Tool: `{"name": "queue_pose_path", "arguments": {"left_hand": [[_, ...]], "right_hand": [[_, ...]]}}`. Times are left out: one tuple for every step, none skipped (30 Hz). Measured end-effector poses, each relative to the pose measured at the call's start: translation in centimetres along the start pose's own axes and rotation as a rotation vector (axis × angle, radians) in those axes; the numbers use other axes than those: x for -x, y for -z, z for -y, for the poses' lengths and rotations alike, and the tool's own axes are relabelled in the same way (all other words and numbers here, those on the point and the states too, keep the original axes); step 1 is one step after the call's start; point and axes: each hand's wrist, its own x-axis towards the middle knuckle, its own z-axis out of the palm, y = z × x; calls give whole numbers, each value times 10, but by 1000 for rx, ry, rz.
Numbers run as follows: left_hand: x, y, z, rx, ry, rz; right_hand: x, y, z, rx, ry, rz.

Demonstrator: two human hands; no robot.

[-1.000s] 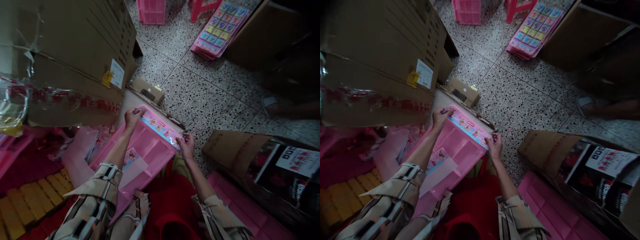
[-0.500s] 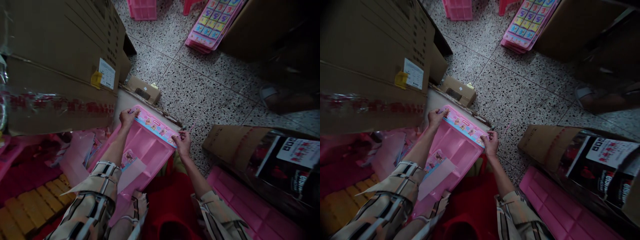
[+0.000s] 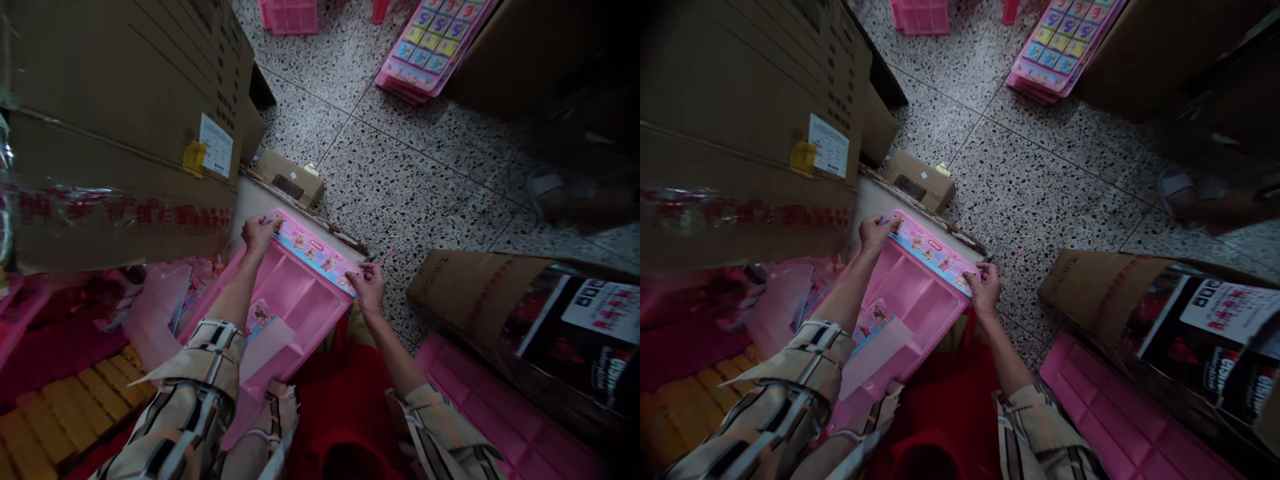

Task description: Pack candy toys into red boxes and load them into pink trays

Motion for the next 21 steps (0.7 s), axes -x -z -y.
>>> {"name": "queue_pose_path", "arguments": {"left_hand": [[0, -1, 0, -9, -15, -23], [0, -1, 0, -17, -29, -48], [1, -1, 0, -22, -37, -63], [1, -1, 0, -26, -40, -68], [2, -2, 0, -29, -44, -73], [2, -2, 0, -31, -48, -78], [2, -3, 1, -32, -54, -82], [3, -4, 1, -32, -61, -87], [3, -5, 1, -33, -69, -90], [3, -6, 2, -36, -75, -92], [3, -8, 3, -40, -82, -93], [4, -10, 5, -45, -93, -91], [4, -12, 6, -53, -110, -92], [5, -14, 8, -62, -135, -100], [6, -16, 9, -70, -167, -123], [6, -18, 11, -74, -199, -159], [6, -20, 13, -76, -221, -204], [5, -21, 14, -78, -233, -245], [4, -22, 16, -80, -233, -274], [2, -22, 17, -82, -231, -281], [0, -23, 18, -82, -234, -265]], "right_hand": [[0, 0, 0, 5, -3, -3], [0, 0, 1, 14, -3, -5], [0, 0, 1, 23, -2, -6], [0, 0, 1, 33, 0, -6], [1, 0, 2, 40, 2, -4], [1, 0, 1, 44, 3, -1], [1, 0, 1, 43, 5, 2], [1, 0, 1, 45, 9, 1], [1, -1, 0, 52, 14, -3], [1, -1, 0, 66, 17, -6], [1, -2, 0, 84, 18, -9], [0, -2, -1, 115, 22, -15], [0, -3, 0, 163, 30, -25], [0, -3, 0, 231, 40, -34], [0, -4, 2, 318, 54, -39], [0, -3, 3, 417, 75, -38], [0, -2, 5, 513, 106, -29], [0, 0, 7, 597, 146, -12], [0, 4, 8, 667, 184, -3], [0, 8, 9, 725, 212, -10], [0, 13, 8, 770, 219, -33]]}}
